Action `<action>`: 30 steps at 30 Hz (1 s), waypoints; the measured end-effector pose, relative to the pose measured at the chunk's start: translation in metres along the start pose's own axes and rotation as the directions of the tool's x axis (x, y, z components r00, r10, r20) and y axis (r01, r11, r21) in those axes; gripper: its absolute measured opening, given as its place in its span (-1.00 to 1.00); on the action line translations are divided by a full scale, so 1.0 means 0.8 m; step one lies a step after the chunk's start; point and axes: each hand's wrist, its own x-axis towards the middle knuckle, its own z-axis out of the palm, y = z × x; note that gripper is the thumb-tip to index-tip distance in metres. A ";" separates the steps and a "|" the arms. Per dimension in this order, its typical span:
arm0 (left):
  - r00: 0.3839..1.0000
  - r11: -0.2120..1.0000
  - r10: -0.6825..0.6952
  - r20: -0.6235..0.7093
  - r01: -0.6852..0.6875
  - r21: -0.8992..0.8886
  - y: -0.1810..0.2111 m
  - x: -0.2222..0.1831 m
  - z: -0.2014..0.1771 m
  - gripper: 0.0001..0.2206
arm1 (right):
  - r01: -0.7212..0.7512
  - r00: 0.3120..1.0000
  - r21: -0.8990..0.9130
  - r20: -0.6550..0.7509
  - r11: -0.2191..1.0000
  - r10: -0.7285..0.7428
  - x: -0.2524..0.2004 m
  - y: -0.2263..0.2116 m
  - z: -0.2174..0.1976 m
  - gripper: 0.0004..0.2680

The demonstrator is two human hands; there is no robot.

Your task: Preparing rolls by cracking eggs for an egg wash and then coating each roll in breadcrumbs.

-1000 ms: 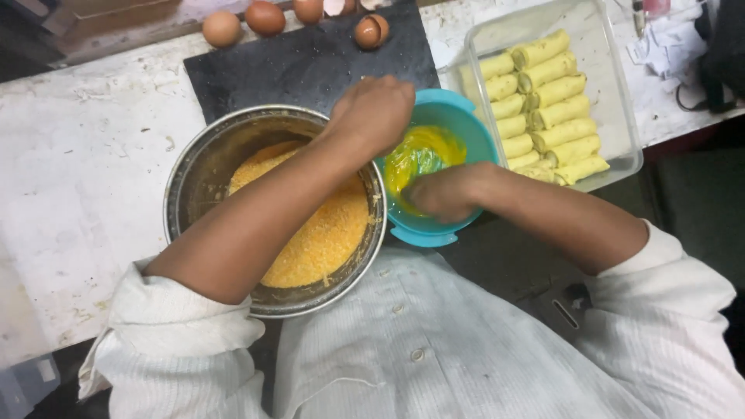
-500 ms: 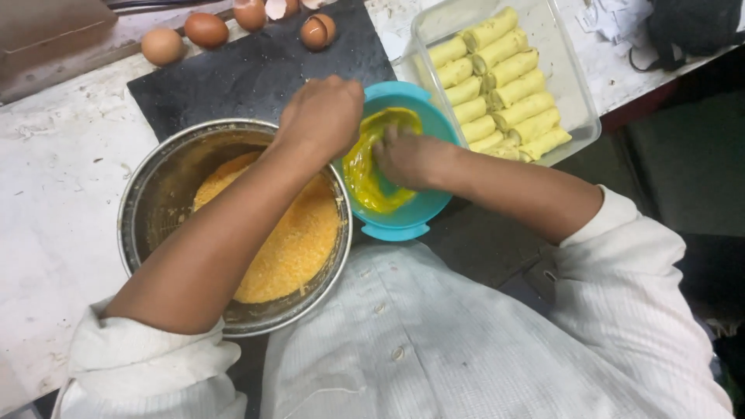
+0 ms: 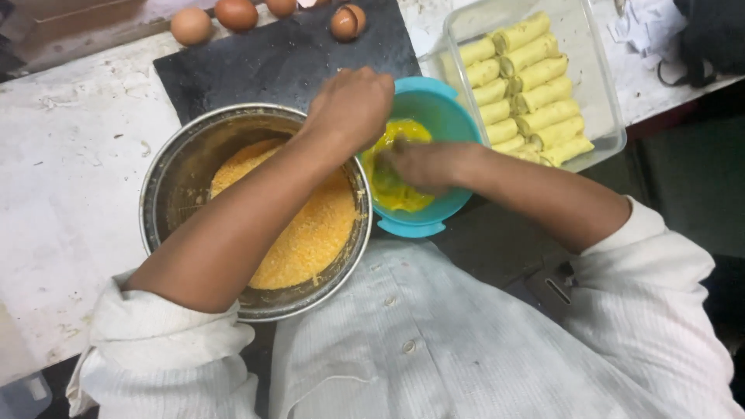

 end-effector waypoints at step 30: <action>0.999 1.000 -0.006 -0.034 0.007 0.031 0.000 0.004 0.007 -0.70 | 0.210 0.967 -0.506 -0.020 0.836 -0.255 0.054 0.048 0.047 -0.48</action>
